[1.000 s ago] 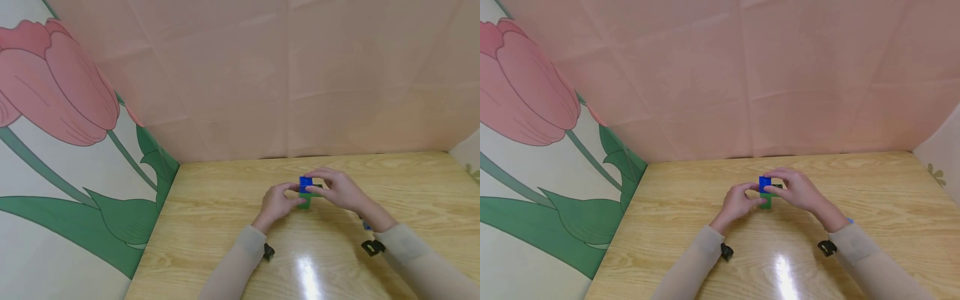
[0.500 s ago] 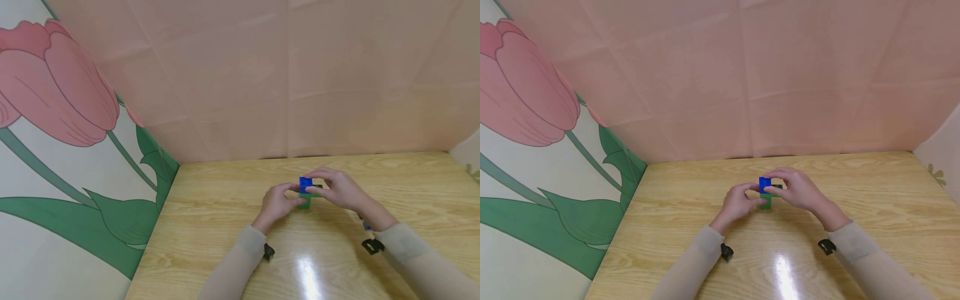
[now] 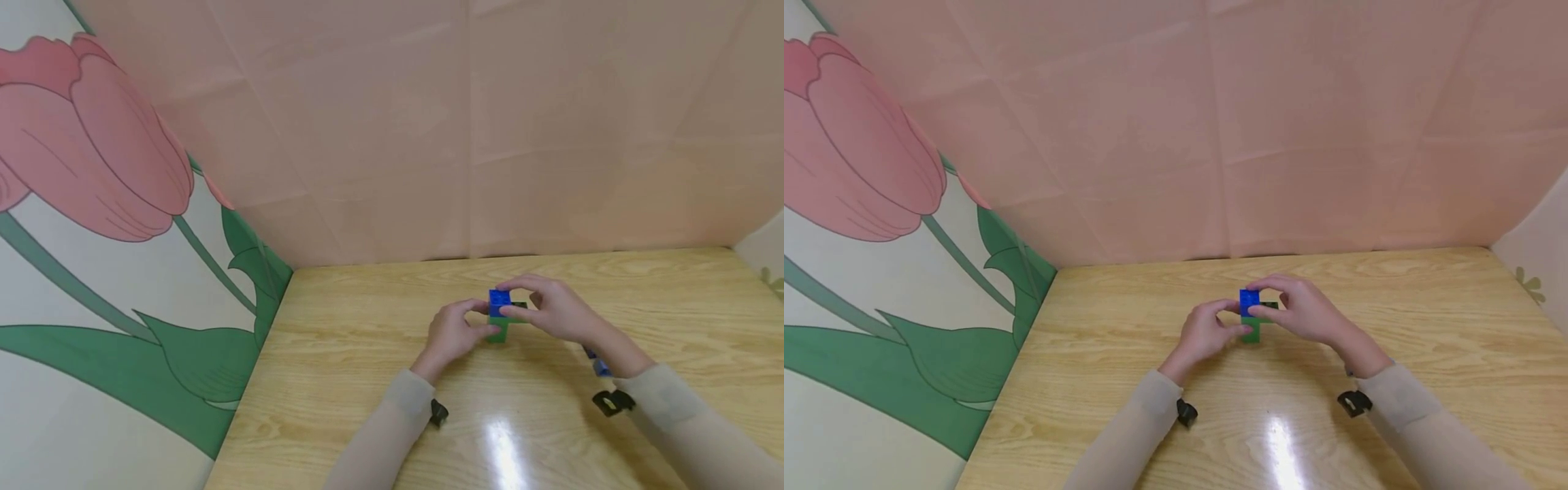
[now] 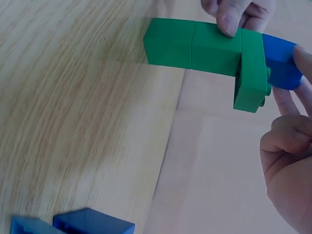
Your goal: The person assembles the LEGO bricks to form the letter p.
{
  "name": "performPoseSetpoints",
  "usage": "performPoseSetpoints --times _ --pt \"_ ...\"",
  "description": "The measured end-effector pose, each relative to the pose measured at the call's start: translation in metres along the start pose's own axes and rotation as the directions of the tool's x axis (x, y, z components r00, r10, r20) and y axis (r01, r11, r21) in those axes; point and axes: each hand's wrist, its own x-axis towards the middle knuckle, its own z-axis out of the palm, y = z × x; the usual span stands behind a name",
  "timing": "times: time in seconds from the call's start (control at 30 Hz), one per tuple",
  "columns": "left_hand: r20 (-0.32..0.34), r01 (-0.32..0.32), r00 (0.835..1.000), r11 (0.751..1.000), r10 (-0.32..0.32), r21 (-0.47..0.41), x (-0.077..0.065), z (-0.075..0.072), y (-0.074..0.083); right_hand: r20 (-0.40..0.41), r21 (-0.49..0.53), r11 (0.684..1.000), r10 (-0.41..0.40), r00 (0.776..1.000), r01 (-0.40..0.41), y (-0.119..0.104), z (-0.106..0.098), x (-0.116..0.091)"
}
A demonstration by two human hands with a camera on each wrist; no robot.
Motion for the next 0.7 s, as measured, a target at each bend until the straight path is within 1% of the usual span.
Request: performPoseSetpoints --times 0.13,0.27,0.4,0.53,0.7 --pt "0.006 -0.001 1.000 1.000 0.001 -0.019 0.000 0.000 0.000 0.041 0.030 0.997 0.066 0.997 -0.067 0.002 -0.004 -0.003" --pt "0.005 0.018 1.000 0.999 -0.018 -0.032 -0.001 0.000 -0.002 0.058 0.027 0.992 0.122 0.991 -0.124 0.006 -0.012 -0.010" --pt "0.003 0.023 1.000 0.999 -0.023 -0.039 -0.001 0.000 -0.003 0.056 -0.003 0.990 0.143 0.988 -0.143 0.010 -0.022 -0.019" --pt "0.005 0.015 1.000 0.999 -0.015 -0.036 -0.001 -0.001 -0.003 0.048 -0.007 0.987 0.158 0.986 -0.157 0.013 -0.030 -0.026" --pt "0.010 0.008 1.000 0.999 -0.008 -0.040 -0.001 -0.002 -0.003 0.031 -0.040 0.985 0.172 0.985 -0.171 0.019 -0.037 -0.036"
